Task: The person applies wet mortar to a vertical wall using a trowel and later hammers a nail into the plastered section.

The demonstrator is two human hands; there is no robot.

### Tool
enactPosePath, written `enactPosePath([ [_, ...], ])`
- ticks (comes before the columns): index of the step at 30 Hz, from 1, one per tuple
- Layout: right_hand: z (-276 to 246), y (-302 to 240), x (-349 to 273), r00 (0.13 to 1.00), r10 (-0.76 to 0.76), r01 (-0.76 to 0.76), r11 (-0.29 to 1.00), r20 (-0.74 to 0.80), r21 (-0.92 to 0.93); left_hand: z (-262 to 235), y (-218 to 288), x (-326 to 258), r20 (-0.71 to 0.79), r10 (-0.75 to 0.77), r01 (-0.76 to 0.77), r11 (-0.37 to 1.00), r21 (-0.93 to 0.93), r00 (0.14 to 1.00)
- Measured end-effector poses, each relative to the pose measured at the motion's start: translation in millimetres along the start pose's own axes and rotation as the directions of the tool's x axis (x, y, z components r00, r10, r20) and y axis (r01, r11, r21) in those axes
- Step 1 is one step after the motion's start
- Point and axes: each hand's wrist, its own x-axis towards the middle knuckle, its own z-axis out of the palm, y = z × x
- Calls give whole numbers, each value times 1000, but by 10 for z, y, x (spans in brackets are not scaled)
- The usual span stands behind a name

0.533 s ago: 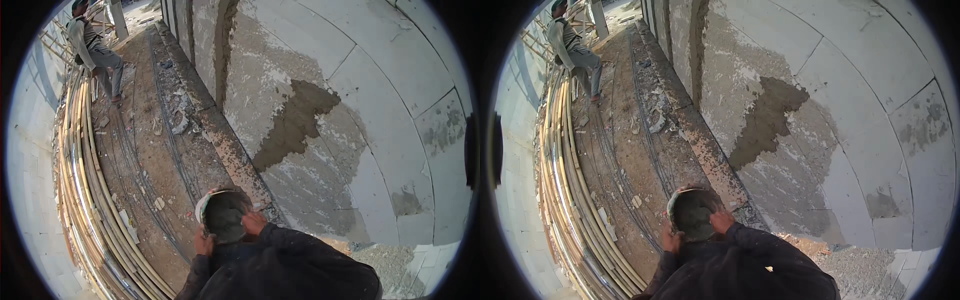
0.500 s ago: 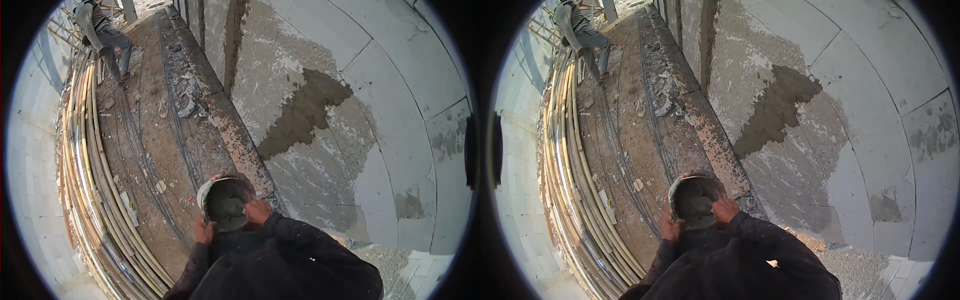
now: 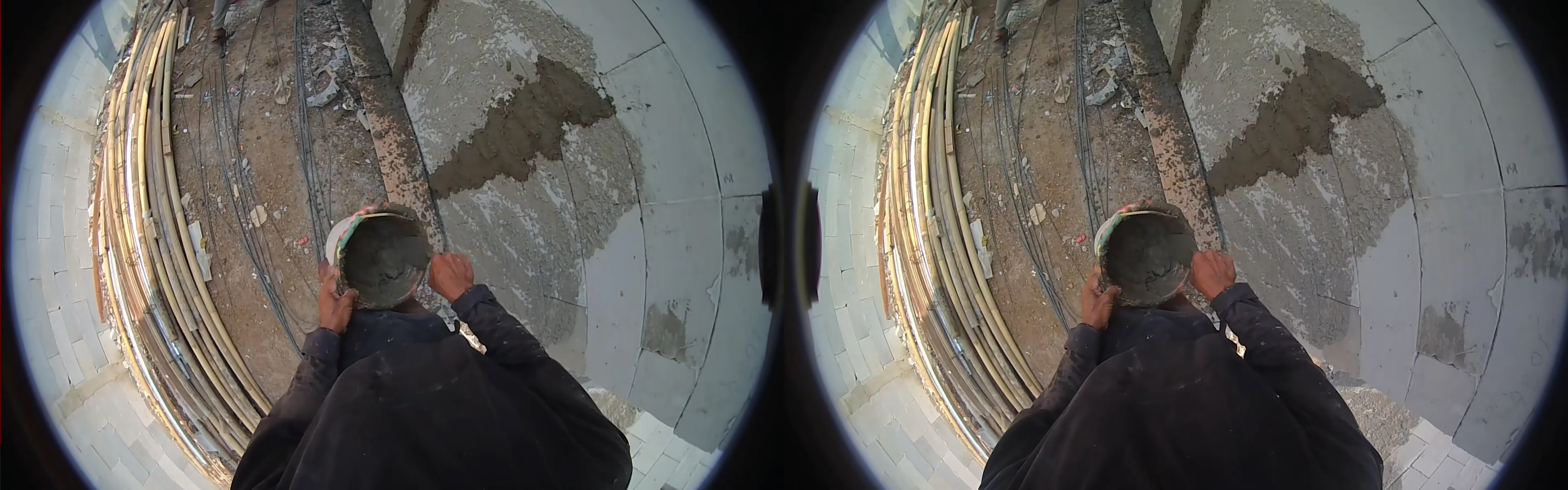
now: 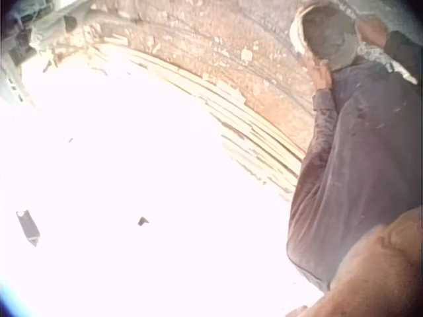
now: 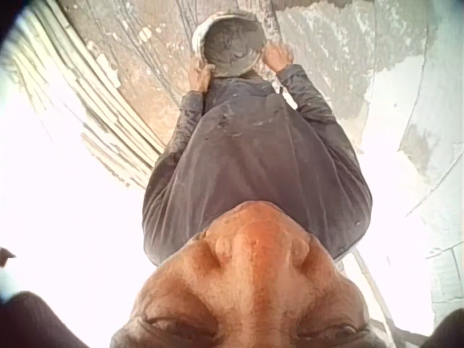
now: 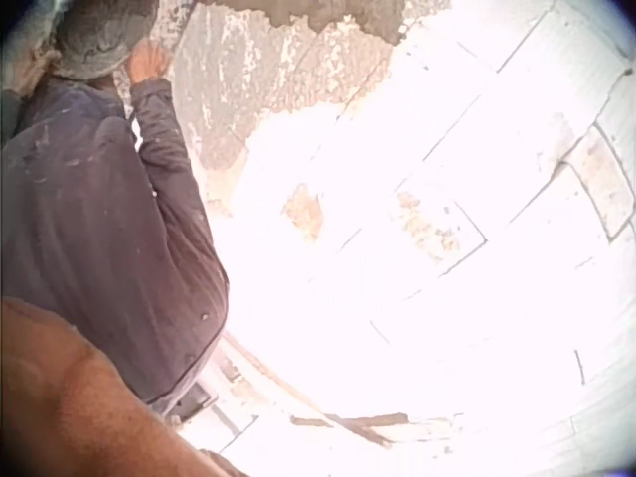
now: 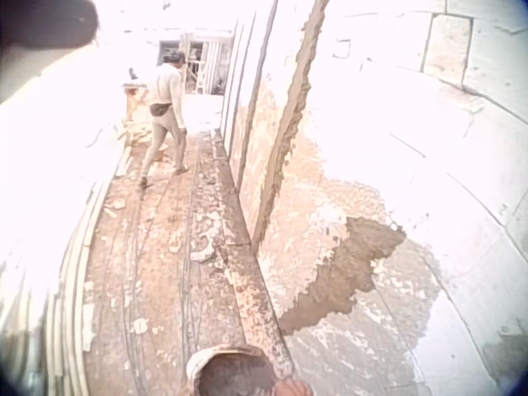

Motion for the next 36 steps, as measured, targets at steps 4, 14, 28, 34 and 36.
enactPosePath([
  [4, 828, 60, 55, 985, -45, -12, 945, 165, 328, 3, 0, 178, -1, 171, -171, 984, 48, 985],
  [14, 164, -50, -528, 992, 82, -8, 802, -96, 598, -234, 14, 137, -4, -146, 136, 935, -327, 989],
  [28, -3002, -424, -215, 919, -221, 376, 229, -328, 898, -440, -126, 330, -89, -267, 227, 923, -312, 960],
  [34, -3220, 795, -749, 176, 225, -382, 913, -958, 144, -151, 43, 332, -67, -284, 247, 910, -332, 956],
  [36, -3180, 66, -989, 174, 298, -156, 949, -938, 273, -298, 174, 156, -117, -253, 200, 917, -346, 960],
])
